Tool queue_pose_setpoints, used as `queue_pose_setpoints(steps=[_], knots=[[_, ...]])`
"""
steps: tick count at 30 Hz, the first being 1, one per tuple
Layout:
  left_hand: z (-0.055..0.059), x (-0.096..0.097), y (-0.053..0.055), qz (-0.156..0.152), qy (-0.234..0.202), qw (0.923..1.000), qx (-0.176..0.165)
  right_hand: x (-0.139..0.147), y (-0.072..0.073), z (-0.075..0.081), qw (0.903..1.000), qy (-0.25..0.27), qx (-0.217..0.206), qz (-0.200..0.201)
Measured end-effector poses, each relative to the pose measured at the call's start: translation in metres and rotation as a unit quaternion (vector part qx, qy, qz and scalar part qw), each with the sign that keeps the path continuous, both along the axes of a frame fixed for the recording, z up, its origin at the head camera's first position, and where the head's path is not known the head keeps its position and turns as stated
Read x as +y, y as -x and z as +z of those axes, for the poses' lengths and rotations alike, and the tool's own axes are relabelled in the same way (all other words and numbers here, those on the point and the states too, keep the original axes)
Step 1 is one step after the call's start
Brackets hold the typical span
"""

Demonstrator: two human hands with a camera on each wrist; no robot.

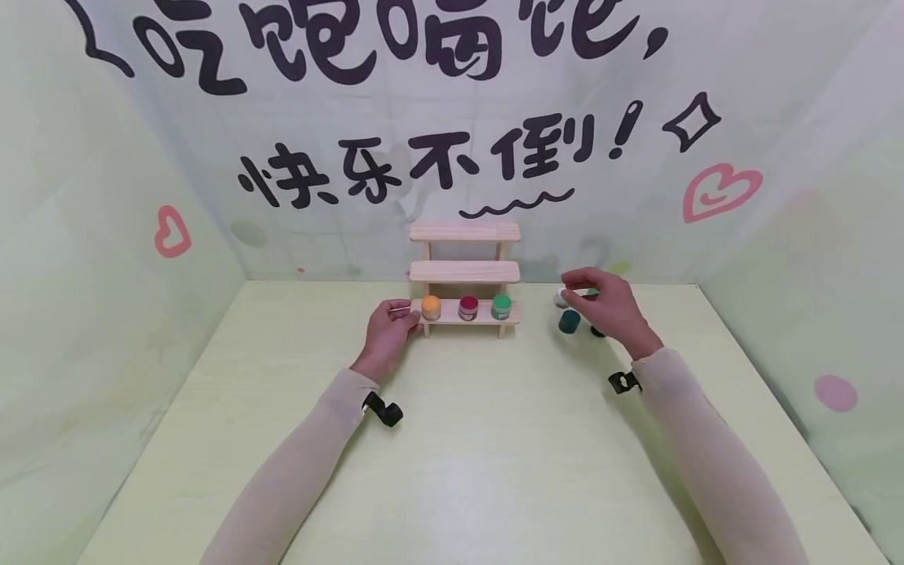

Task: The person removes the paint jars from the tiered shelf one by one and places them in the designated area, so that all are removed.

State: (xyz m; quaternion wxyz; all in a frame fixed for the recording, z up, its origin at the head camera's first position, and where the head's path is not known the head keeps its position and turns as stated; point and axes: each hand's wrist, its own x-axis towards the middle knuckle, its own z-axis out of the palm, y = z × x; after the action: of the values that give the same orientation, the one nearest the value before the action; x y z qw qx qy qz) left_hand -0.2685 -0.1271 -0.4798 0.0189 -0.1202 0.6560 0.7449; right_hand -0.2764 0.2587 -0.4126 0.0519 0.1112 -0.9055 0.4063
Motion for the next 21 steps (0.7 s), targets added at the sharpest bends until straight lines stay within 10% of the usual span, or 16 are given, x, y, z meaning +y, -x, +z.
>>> queue_pose_setpoints(steps=[21], knots=[[-0.001, 0.001, -0.002, 0.012, 0.011, 0.9998, 0.010, -0.063, 0.011, -0.007, 0.9952, 0.045, -0.014, 0.086]])
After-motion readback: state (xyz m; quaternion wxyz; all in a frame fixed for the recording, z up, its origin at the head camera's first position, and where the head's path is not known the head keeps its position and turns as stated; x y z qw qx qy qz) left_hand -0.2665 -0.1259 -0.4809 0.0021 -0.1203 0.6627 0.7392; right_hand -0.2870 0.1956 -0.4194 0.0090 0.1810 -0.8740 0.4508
